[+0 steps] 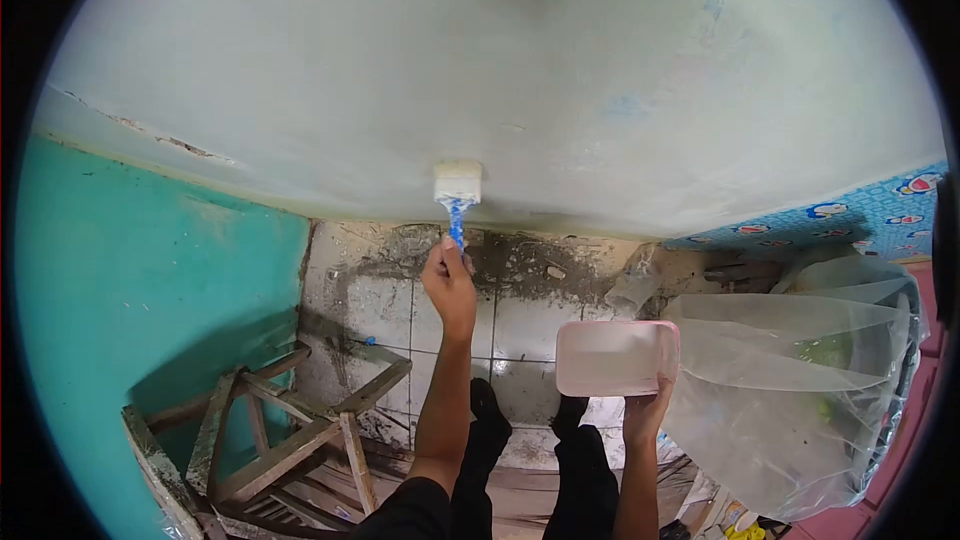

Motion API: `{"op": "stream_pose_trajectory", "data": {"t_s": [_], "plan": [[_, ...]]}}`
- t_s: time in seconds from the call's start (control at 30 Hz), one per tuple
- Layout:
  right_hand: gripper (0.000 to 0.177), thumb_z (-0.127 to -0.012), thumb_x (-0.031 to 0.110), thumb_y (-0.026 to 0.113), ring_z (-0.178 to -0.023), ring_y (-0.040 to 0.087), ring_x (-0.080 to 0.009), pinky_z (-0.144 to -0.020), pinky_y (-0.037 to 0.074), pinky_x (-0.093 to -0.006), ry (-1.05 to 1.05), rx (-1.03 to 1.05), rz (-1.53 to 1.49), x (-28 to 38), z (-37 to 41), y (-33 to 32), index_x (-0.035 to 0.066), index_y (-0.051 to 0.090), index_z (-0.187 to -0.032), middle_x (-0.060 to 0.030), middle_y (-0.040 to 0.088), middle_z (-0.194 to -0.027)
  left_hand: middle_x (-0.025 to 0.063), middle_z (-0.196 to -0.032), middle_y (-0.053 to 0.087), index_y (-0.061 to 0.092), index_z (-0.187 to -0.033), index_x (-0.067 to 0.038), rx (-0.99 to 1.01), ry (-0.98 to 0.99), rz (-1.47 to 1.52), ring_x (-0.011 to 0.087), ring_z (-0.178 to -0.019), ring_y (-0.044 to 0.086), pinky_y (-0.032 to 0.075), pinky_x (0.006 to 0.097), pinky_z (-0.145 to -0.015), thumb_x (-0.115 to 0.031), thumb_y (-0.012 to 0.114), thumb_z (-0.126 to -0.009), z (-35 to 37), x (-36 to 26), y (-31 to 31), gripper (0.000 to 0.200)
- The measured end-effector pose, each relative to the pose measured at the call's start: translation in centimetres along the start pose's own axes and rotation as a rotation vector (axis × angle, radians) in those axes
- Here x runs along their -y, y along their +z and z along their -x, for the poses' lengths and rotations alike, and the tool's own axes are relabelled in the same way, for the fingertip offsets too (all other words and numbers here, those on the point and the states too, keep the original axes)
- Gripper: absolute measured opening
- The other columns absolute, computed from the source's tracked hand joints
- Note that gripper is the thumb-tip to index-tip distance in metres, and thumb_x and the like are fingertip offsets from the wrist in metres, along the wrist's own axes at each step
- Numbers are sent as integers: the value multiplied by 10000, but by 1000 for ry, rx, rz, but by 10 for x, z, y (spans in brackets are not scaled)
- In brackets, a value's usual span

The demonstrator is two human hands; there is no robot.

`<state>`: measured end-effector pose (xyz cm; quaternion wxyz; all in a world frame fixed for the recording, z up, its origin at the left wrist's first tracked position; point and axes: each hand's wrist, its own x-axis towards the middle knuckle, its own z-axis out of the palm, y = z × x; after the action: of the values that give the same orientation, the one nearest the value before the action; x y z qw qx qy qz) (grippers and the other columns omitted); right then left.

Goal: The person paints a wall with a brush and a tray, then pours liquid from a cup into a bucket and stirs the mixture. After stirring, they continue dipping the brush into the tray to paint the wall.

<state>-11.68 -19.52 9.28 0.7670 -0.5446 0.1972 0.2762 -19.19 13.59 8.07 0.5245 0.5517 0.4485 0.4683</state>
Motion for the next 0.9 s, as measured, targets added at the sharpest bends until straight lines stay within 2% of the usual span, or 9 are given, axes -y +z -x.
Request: {"op": "stream_pose_trajectory", "data": {"t_s": [0.13,0.2,0.3,0.47,0.5,0.6,0.67,0.73,0.9], "plan": [[525,-1010,372,414,-1273,502,-236,-1045,420,-404,0,8,1,-3,-6,-7,69,402,-1439,-107,509,-1394,-12,-662,469,565,-879,-11,-39,54,67,50,-589,405,312,237,-518,-238,468,-1059,0,-22,13,306],[519,-1009,368,418,-1276,497,-235,-1047,418,-404,12,19,-1,-12,-10,-18,79,400,-1439,-103,505,-1395,-12,-669,475,558,-886,-17,-47,22,41,53,-597,408,314,244,-517,-244,467,-1060,-5,17,26,301],[550,-998,356,445,-1289,479,-245,-1061,404,-401,16,15,-11,-21,-14,-23,51,376,-1451,-121,491,-1396,6,-661,466,553,-874,-22,8,146,-65,87,-591,411,340,260,-529,-257,475,-1057,-6,130,34,308],[568,-989,357,462,-1294,464,-252,-1072,388,-411,44,-21,-8,-32,-17,-36,32,380,-1447,-133,487,-1394,102,-767,631,609,-926,-28,44,18,-540,269,-682,608,463,376,-624,-350,482,-1035,21,296,25,363],[566,-989,357,461,-1294,462,-253,-1074,386,-416,49,-21,-7,-33,-17,-39,31,383,-1445,-134,485,-1396,122,-805,665,627,-945,-31,45,-4,-638,309,-720,645,483,403,-648,-364,484,-1028,24,310,26,372],[567,-986,354,459,-1299,460,-255,-1077,384,-419,40,-3,1,-36,-17,-47,37,378,-1450,-137,478,-1402,133,-904,715,685,-943,-49,81,-300,-830,359,-825,677,498,454,-674,-352,483,-1012,24,324,34,371],[570,-985,348,457,-1304,458,-256,-1079,383,-419,30,-13,0,-32,-12,-50,41,368,-1457,-139,471,-1409,135,-848,710,699,-904,-34,125,-246,-663,343,-759,670,494,440,-658,-323,501,-1001,16,335,41,363],[575,-983,342,454,-1311,455,-258,-1081,382,-420,22,-38,-19,-25,-6,-46,45,355,-1465,-142,462,-1417,134,-783,694,694,-850,-10,123,-247,-530,311,-687,652,484,415,-637,-303,517,-992,5,318,49,371],[588,-982,325,448,-1349,429,-267,-1097,372,-432,55,26,-56,1,10,-44,62,319,-1492,-142,434,-1454,87,-631,608,631,-764,54,76,-266,-265,157,-552,544,424,320,-561,-259,550,-992,23,118,67,395]]}}
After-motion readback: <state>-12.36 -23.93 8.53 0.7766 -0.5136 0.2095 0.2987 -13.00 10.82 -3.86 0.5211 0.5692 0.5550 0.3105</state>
